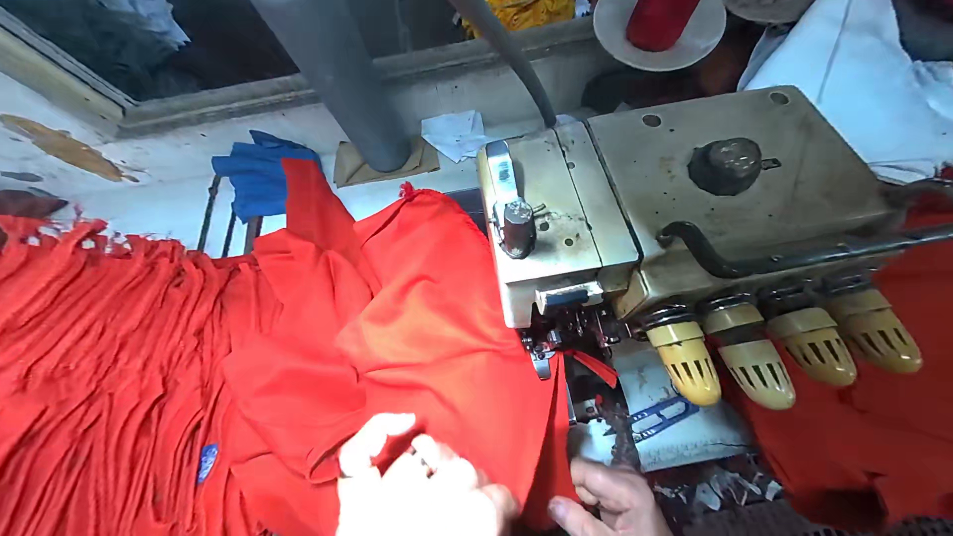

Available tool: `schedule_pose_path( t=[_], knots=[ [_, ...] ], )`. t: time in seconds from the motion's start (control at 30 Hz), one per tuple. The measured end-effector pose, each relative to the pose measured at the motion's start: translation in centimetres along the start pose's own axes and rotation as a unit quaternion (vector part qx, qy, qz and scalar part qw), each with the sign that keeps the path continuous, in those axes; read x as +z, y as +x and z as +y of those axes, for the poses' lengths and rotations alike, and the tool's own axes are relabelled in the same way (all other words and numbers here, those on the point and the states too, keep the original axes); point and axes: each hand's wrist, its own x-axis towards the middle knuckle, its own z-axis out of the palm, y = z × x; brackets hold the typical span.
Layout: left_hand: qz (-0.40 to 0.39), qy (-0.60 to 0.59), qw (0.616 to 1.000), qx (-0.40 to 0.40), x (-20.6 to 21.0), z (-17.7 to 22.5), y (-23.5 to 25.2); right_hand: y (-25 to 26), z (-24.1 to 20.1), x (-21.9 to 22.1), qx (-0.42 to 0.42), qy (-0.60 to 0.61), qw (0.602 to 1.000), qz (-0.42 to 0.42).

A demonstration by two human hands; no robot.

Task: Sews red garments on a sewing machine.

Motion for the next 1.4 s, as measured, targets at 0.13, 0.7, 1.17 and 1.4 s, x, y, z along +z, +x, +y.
schedule_pose_path(
  t=[0.13,0.7,1.17,1.4],
  knots=[
    [-0.004,0.072,0.997,0.012,2.2,1.4,0.7,-0.4,-0.2,-0.7,-0.031,0.027,0.999,-0.007],
    [0.04,0.057,0.995,-0.069,3.5,0.5,4.2,4.3,-2.7,-0.8,-0.087,-0.049,0.993,0.068],
    [0.051,0.003,0.999,0.005,4.1,1.2,2.2,2.8,-2.6,-1.2,-0.053,0.067,0.996,0.021],
    [0.036,0.068,0.997,-0.02,4.1,0.6,4.4,3.5,-2.9,0.0,-0.055,0.042,0.996,0.048]
  ],
)
